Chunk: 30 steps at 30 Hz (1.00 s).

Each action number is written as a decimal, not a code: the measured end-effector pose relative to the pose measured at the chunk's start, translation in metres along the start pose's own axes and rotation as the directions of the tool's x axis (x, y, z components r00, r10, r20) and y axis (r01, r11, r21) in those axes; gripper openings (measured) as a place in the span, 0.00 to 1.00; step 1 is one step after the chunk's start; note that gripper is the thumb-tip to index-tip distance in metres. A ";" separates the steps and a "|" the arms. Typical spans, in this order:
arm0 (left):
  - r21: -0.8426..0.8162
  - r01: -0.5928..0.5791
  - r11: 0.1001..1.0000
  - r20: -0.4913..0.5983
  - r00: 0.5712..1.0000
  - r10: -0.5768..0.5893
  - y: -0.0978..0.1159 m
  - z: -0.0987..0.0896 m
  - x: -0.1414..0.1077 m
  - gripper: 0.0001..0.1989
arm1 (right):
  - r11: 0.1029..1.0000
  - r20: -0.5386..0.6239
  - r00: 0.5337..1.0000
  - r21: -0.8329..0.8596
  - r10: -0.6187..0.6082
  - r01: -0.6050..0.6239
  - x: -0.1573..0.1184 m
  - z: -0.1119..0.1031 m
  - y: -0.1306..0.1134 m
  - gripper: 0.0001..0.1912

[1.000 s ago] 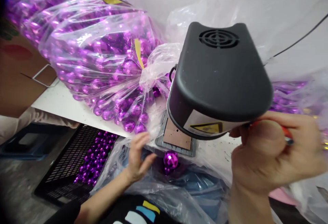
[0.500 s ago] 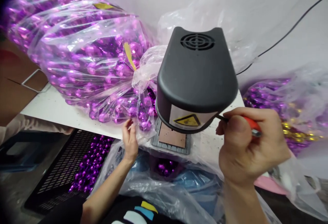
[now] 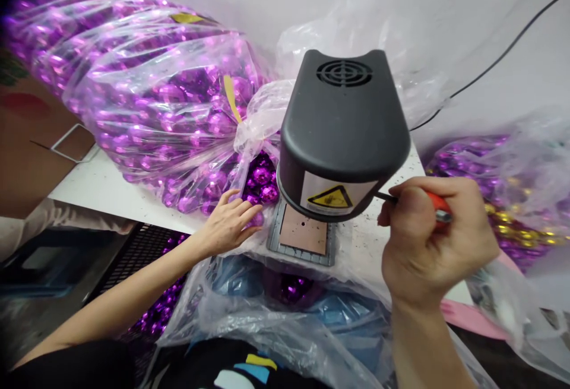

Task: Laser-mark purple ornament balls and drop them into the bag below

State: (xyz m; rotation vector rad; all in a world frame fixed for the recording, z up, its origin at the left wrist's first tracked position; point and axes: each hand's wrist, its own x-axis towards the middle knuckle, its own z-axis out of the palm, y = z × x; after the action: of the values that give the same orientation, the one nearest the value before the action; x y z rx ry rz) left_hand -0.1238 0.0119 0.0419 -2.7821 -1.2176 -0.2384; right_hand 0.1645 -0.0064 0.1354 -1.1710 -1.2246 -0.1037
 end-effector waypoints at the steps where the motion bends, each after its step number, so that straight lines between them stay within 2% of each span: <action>1: 0.028 0.001 1.000 0.029 1.000 -0.001 -0.003 0.001 -0.006 0.19 | 1.000 -0.007 1.000 0.001 -0.003 0.003 0.000 0.001 0.001 0.17; 5: 0.113 0.014 0.994 0.090 0.996 -0.024 -0.006 0.021 -0.019 0.17 | 1.000 -0.029 1.000 0.022 -0.002 0.003 0.000 0.003 0.004 0.18; 8: 0.100 0.007 0.995 0.022 1.000 -0.009 -0.002 0.044 -0.025 0.23 | 0.999 -0.032 0.999 0.034 0.020 -0.019 0.000 0.004 0.006 0.19; 11: 0.033 0.003 0.999 -0.052 0.999 -0.002 0.005 0.055 -0.032 0.21 | 1.000 -0.012 1.000 0.014 0.003 -0.002 0.000 0.003 0.006 0.19; 14: -0.109 0.046 0.993 -0.080 0.995 -0.055 0.010 0.053 -0.034 0.17 | 1.000 0.008 1.000 0.014 -0.020 0.019 0.001 0.001 0.004 0.18; 17: -0.254 0.137 0.957 -0.104 0.980 -0.168 0.010 0.047 -0.026 0.10 | 1.000 0.008 1.000 0.023 -0.015 0.015 0.001 0.001 0.001 0.19; 20: -0.242 0.266 0.933 -0.058 0.956 -0.287 0.009 0.043 -0.012 0.05 | 0.999 -0.003 1.000 0.034 0.013 -0.013 0.001 0.002 0.000 0.20; 21: -0.202 0.289 0.936 -0.029 0.953 -0.301 0.009 0.043 -0.008 0.06 | 0.999 -0.010 1.000 0.038 0.022 -0.022 0.001 0.003 0.000 0.20; 24: -0.077 0.282 0.956 0.058 0.959 -0.278 0.012 0.041 -0.001 0.22 | 0.998 -0.030 0.999 0.049 0.028 -0.026 0.000 0.005 0.001 0.20; 26: -0.048 0.267 0.963 0.104 0.960 -0.261 0.012 0.041 -0.001 0.26 | 0.998 -0.042 0.999 0.057 0.018 -0.016 -0.001 0.005 0.002 0.20; 28: -0.106 0.281 0.954 0.104 0.957 -0.271 0.011 0.042 -0.003 0.24 | 0.999 -0.029 1.000 0.046 0.011 -0.010 -0.001 0.005 0.002 0.19; 30: -0.239 0.308 0.921 0.047 0.951 -0.305 0.009 0.042 -0.004 0.23 | 0.999 0.003 1.000 0.029 0.024 -0.024 -0.002 0.004 0.001 0.19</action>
State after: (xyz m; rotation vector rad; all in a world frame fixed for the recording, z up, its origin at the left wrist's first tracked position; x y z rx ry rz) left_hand -0.1156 0.0088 -0.0002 -2.7731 -1.7364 -0.4272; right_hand 0.1617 -0.0041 0.1328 -1.1610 -1.2105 -0.0664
